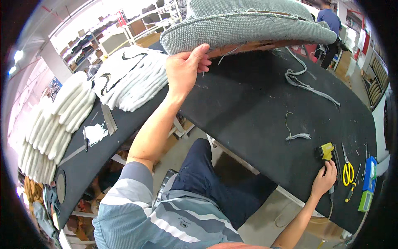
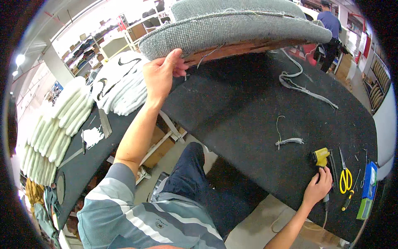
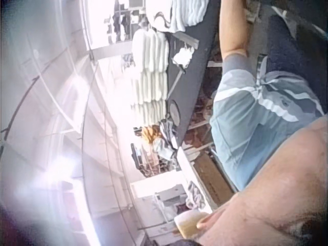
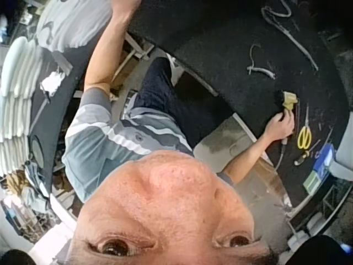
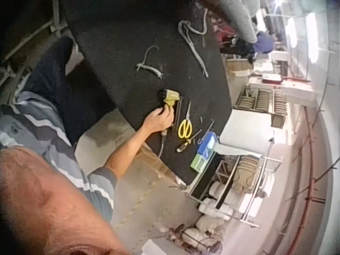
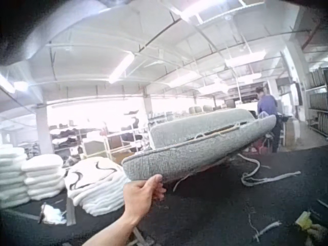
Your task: The recorder uses a pneumatic staple gun and scissors to attach and trim fabric onto a padded chair component.
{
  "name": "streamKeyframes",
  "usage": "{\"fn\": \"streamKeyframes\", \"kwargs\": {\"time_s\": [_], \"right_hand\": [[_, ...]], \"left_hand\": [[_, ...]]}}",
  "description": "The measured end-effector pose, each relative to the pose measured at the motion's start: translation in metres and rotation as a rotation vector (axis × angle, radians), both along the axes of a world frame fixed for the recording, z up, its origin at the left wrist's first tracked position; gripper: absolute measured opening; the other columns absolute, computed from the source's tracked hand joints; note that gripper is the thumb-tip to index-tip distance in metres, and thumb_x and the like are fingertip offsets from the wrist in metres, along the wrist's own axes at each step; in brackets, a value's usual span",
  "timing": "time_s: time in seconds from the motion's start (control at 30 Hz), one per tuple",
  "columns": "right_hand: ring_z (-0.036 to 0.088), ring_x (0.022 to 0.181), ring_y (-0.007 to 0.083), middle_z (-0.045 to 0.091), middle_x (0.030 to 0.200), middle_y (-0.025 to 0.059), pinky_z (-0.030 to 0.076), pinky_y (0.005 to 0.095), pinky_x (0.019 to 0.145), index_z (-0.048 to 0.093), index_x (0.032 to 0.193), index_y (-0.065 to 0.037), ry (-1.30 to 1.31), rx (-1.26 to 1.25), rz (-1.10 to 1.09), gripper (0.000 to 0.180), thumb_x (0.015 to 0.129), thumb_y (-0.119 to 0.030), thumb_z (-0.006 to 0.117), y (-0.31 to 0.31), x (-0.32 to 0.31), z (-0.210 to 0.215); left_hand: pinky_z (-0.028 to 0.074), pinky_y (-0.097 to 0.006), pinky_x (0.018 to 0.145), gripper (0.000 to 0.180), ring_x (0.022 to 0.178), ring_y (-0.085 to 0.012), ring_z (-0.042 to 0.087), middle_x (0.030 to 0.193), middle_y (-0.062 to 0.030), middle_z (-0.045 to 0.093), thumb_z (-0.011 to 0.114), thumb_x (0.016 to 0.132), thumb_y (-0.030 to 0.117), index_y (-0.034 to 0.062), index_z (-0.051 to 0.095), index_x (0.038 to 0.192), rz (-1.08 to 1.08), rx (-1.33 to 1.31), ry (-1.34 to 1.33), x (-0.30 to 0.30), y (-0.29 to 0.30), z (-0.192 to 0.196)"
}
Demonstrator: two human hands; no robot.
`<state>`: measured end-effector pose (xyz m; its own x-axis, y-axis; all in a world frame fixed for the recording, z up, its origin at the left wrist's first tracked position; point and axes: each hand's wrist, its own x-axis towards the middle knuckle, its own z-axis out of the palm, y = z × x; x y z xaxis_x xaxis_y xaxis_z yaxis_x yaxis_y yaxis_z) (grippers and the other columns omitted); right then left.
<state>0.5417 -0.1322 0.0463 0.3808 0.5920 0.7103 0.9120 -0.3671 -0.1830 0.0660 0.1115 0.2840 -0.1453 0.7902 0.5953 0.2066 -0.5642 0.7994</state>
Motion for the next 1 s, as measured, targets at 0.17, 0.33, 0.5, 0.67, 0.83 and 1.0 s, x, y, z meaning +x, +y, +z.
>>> {"fn": "streamKeyframes", "kwargs": {"time_s": [0.17, 0.33, 0.5, 0.67, 0.83, 1.0], "right_hand": [[0.059, 0.124, 0.0298, 0.066, 0.13, 0.0097, 0.044, 0.0429, 0.103, 0.069, 0.114, -0.005, -0.007, 0.01, 0.004, 0.023, 0.092, -0.005, 0.063, 0.004, -0.003, 0.002], [0.059, 0.124, 0.03, 0.066, 0.13, 0.0096, 0.043, 0.0427, 0.104, 0.069, 0.113, -0.005, 0.01, 0.024, 0.026, 0.022, 0.091, -0.004, 0.064, 0.008, -0.006, 0.003], [0.061, 0.119, 0.031, 0.069, 0.123, 0.0123, 0.045, 0.0424, 0.102, 0.07, 0.11, -0.002, 0.054, 0.072, 0.022, 0.017, 0.094, -0.005, 0.064, 0.007, -0.013, 0.014], [0.067, 0.099, 0.0228, 0.07, 0.107, 0.0125, 0.052, 0.0325, 0.085, 0.07, 0.106, 0.001, 0.484, 0.303, 0.575, 0.013, 0.094, -0.001, 0.067, 0.068, -0.124, 0.106], [0.067, 0.083, 0.0172, 0.07, 0.1, 0.0105, 0.054, 0.0286, 0.072, 0.071, 0.106, -0.001, 0.392, 0.468, 0.951, 0.017, 0.09, -0.001, 0.073, 0.142, -0.235, 0.214], [0.068, 0.075, 0.017, 0.069, 0.095, 0.0101, 0.054, 0.0296, 0.068, 0.072, 0.106, -0.001, 0.399, 0.416, 1.019, 0.021, 0.087, -0.007, 0.077, 0.195, -0.284, 0.245]], "left_hand": [[0.056, -0.027, 0.058, 0.041, 0.061, -0.0154, 0.069, 0.075, -0.0134, 0.075, 0.075, 0.096, 0.033, -0.0069, 0.076, 0.087, -0.017, -0.023, -0.004, -0.008, 0.006, -0.004], [0.057, -0.027, 0.058, 0.038, 0.062, -0.016, 0.069, 0.076, -0.0149, 0.075, 0.076, 0.095, 0.03, -0.0075, 0.075, 0.087, -0.009, -0.008, -0.025, -0.006, 0.001, -0.002], [0.057, -0.027, 0.058, 0.036, 0.062, -0.0151, 0.069, 0.076, -0.0144, 0.075, 0.077, 0.094, 0.028, -0.0075, 0.076, 0.088, -0.043, -0.009, -0.045, -0.004, 0.005, -0.005], [0.056, -0.025, 0.057, 0.034, 0.062, -0.0131, 0.069, 0.074, -0.013, 0.075, 0.076, 0.095, 0.026, -0.0075, 0.077, 0.088, -0.049, 0.009, -0.025, -0.004, -0.008, -0.013], [0.056, -0.025, 0.059, 0.029, 0.063, -0.0127, 0.069, 0.076, -0.0125, 0.075, 0.076, 0.095, 0.023, -0.0057, 0.078, 0.089, -0.076, -0.03, 0.001, -0.01, -0.015, -0.03], [0.056, -0.023, 0.059, 0.016, 0.062, -0.007, 0.069, 0.075, -0.0071, 0.077, 0.079, 0.091, 0.021, 0.0053, 0.082, 0.095, -0.119, -0.029, 0.016, -0.004, -0.016, -0.042]]}}
